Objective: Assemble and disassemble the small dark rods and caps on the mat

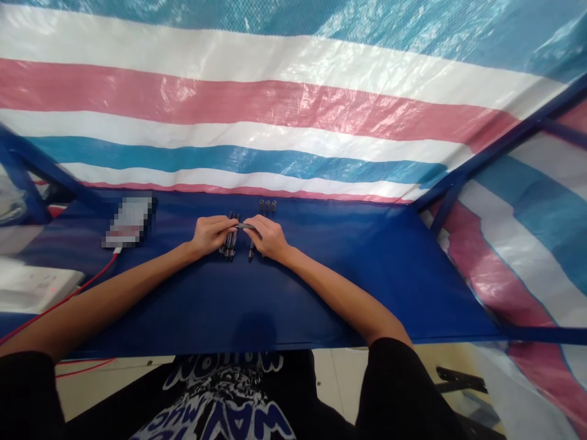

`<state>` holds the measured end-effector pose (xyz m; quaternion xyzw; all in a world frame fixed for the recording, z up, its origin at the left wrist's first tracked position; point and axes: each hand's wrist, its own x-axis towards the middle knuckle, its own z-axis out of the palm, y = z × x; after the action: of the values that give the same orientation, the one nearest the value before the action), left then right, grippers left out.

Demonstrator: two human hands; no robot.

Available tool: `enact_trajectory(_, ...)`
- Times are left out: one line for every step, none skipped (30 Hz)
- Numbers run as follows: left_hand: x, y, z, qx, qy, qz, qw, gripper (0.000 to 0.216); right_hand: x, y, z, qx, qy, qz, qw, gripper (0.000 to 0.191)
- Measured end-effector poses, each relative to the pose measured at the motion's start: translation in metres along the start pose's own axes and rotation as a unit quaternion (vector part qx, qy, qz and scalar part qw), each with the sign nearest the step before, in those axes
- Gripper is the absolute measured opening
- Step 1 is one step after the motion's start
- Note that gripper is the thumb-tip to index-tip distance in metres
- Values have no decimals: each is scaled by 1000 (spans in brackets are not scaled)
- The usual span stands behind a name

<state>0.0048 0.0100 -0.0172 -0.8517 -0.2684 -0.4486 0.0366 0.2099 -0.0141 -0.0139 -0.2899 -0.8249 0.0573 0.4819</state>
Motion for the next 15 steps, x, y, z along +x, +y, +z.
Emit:
enact_trajectory(1, 1, 0, -2, -2, 3, 1000, 26, 0, 0, 0, -2, -3, 1, 1000, 19)
enact_trajectory(1, 1, 0, -5, -3, 5, 1000, 25, 0, 0, 0, -3, -5, 3, 1000, 19)
enact_trajectory(2, 2, -1, -8, -3, 7, 1000, 25, 0, -1, 0, -4, -8, 3, 1000, 20)
enact_trajectory(2, 2, -1, -10, -2, 10, 1000, 24, 0, -1, 0, -4, -9, 1, 1000, 19)
enact_trajectory(2, 2, -1, -12, 1, 13, 1000, 23, 0, -1, 0, -3, -10, -3, 1000, 19)
enact_trajectory(3, 2, -1, -14, 5, 17, 1000, 23, 0, -1, 0, -1, -10, -8, 1000, 18)
enact_trajectory(3, 2, -1, -16, 8, 21, 1000, 22, 0, -1, 0, 0, -11, -12, 1000, 18)
enact_trajectory(3, 2, -1, -17, 10, 24, 1000, 22, 1, -2, -1, 1, -11, -15, 1000, 18)
enact_trajectory(3, 2, -1, -18, 10, 26, 999, 22, 1, -2, -1, 1, -13, -17, 1000, 18)
enact_trajectory(3, 2, -1, -18, 10, 26, 999, 23, 1, -2, -1, 1, -14, -17, 1000, 18)
enact_trajectory(3, 2, -1, -17, 10, 24, 1000, 23, 2, -2, -1, 1, -15, -17, 1000, 18)
enact_trajectory(2, 2, -1, -14, 9, 21, 1000, 24, 2, -2, -1, 1, -14, -18, 1000, 18)
enact_trajectory(2, 2, -1, -11, 9, 18, 1000, 24, 2, -2, -1, 3, -12, -20, 1000, 18)
enact_trajectory(1, 1, 0, -7, 9, 14, 1000, 25, 1, -1, -1, 4, -9, -21, 1000, 18)
enact_trajectory(1, 1, 0, -3, 9, 11, 1000, 25, 1, 0, 0, 5, -6, -23, 1000, 17)
